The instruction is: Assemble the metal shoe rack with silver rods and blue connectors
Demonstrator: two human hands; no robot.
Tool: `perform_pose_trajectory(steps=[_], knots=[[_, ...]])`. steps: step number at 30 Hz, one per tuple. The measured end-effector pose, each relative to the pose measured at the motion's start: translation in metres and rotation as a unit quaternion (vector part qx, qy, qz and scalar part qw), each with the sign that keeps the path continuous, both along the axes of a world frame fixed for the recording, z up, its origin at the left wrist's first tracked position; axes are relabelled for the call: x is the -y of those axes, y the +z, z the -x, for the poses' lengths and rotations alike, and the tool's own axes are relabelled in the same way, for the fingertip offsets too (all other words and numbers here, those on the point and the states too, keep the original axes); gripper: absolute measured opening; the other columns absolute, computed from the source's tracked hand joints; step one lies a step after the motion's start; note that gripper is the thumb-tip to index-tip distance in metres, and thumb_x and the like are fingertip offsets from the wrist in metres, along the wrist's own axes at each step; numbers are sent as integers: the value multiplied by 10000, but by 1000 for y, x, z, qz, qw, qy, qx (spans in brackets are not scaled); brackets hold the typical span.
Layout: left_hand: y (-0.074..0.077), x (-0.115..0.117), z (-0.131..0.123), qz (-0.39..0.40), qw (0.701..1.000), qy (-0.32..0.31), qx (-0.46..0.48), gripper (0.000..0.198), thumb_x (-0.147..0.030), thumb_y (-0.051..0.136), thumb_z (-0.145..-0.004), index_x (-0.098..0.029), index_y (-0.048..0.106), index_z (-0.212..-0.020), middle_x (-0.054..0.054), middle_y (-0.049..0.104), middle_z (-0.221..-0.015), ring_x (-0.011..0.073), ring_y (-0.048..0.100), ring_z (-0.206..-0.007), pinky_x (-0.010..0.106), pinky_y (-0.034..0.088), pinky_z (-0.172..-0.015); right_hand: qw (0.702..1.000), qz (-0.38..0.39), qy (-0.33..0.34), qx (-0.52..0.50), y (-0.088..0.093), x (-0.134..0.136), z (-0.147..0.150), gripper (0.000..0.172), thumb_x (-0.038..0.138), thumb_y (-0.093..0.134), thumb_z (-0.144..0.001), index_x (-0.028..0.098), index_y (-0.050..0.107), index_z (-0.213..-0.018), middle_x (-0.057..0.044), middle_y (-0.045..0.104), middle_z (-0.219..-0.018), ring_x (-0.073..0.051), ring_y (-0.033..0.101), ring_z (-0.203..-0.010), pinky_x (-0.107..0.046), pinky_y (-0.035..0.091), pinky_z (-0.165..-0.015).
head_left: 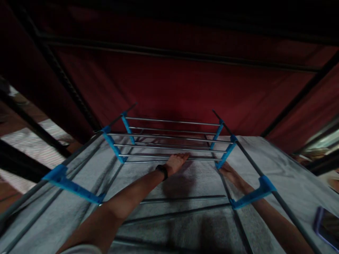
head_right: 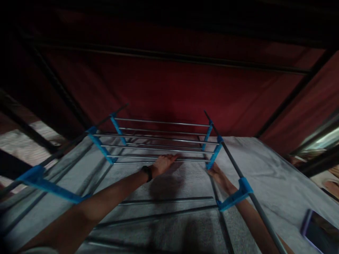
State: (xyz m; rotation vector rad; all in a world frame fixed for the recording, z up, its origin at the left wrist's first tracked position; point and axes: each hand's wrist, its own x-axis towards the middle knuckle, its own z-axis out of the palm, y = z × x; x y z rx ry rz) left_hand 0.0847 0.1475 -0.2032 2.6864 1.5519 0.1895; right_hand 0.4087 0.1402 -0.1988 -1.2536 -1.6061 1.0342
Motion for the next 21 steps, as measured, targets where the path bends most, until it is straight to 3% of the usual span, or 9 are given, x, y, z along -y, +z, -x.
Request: perform_pose_trajectory(steps=[2,6,11,14,21], knots=[[4,-1,2,-4,1000,-5,5,577,-34,447,-904,-166,471,-1465,150,691,-1233,271,663,-1148,398,516,-969,998,36,32,-39,-13,0,-5,426,517,807,-708,175,732,-951,-156,696,-1258,-369,521,-1325,-498,370,-1133],[9,-4,4,-8,1000,-8,15,487,-29,470,-899,-164,567,-1356,128,704,-1209,247,669,-1122,365,524,-954,975,167,-68,-127,-42,19,-40,531,569,884,-440,240,757,-836,-190,681,-1305,-438,580,-1280,-498,470,-1040],[8,-4,6,-12,999,-21,26,428,-54,516,-896,-166,599,-1301,118,707,-1197,224,662,-1121,349,513,-992,964,217,-104,-112,-73,67,-87,492,520,864,-483,359,815,-945,-114,663,-1370,-402,560,-1318,-403,483,-1045],[6,-4,6,-13,999,-23,32,431,-53,514,-895,-151,594,-1307,122,701,-1217,226,654,-1142,348,502,-1013,957,239,-134,-92,-88,93,-104,491,515,821,-521,330,816,-976,-86,662,-1376,-389,517,-1356,-390,455,-1080],[1,-3,6,-17,999,-20,32,424,-48,503,-898,-143,595,-1300,137,696,-1216,227,662,-1123,360,501,-1013,944,246,-197,-98,-113,116,-107,437,483,805,-467,308,761,-865,-57,744,-1231,-391,529,-1340,-414,455,-1087]])
